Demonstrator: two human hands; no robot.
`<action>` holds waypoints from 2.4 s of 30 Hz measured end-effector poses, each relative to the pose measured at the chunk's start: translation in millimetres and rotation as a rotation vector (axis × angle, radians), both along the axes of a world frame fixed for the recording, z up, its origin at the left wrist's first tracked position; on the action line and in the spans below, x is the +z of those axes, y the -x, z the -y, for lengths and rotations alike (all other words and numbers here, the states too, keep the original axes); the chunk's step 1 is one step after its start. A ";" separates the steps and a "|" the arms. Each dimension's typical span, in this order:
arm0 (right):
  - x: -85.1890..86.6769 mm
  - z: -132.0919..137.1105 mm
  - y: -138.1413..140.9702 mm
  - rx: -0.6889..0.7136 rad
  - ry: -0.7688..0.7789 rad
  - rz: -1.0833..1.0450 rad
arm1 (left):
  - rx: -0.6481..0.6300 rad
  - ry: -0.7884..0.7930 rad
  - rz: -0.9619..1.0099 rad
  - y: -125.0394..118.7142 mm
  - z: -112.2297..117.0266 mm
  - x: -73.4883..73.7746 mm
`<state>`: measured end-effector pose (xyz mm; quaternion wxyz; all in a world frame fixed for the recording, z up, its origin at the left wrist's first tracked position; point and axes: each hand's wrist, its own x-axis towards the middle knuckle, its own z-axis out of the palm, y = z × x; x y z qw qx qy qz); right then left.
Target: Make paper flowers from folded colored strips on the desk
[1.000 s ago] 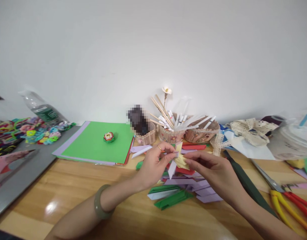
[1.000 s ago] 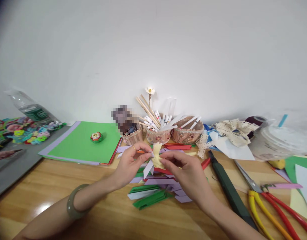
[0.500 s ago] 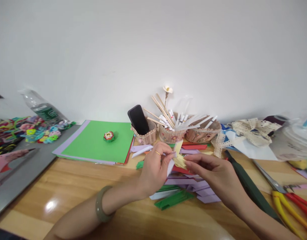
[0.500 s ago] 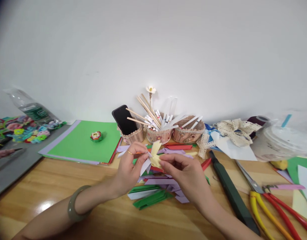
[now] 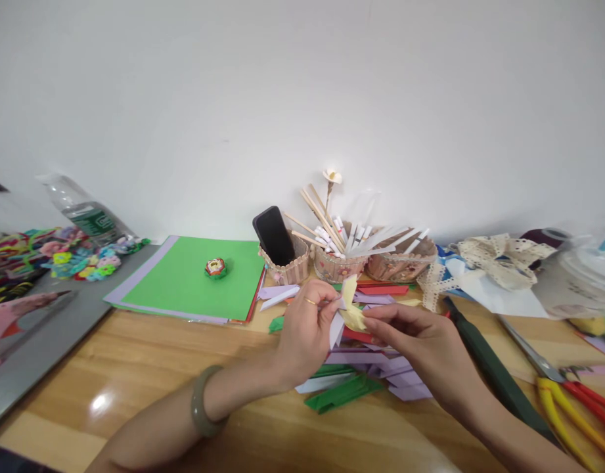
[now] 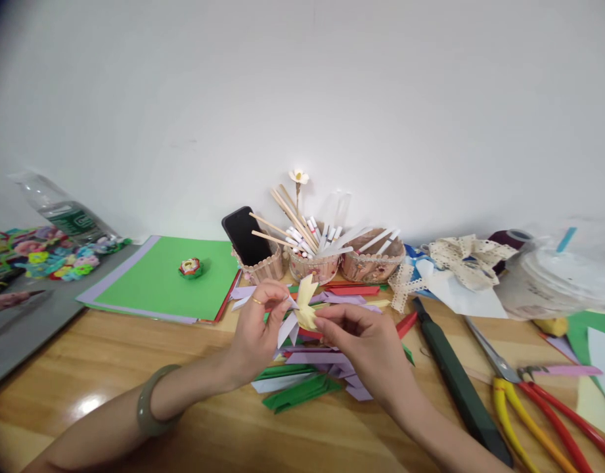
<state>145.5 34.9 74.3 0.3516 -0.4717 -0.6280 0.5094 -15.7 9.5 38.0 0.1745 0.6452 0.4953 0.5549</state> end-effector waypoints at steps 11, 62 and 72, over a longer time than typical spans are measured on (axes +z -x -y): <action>-11.9 4.1 -2.7 0.045 -0.320 0.140 | 0.040 -0.071 -0.002 -1.9 -0.9 -1.0; -7.9 -7.1 -10.7 0.132 -0.689 0.281 | -0.320 0.550 0.324 -5.1 -4.1 8.2; -6.6 3.4 -7.7 0.051 -1.069 0.313 | -0.121 0.030 0.053 -4.1 4.0 4.8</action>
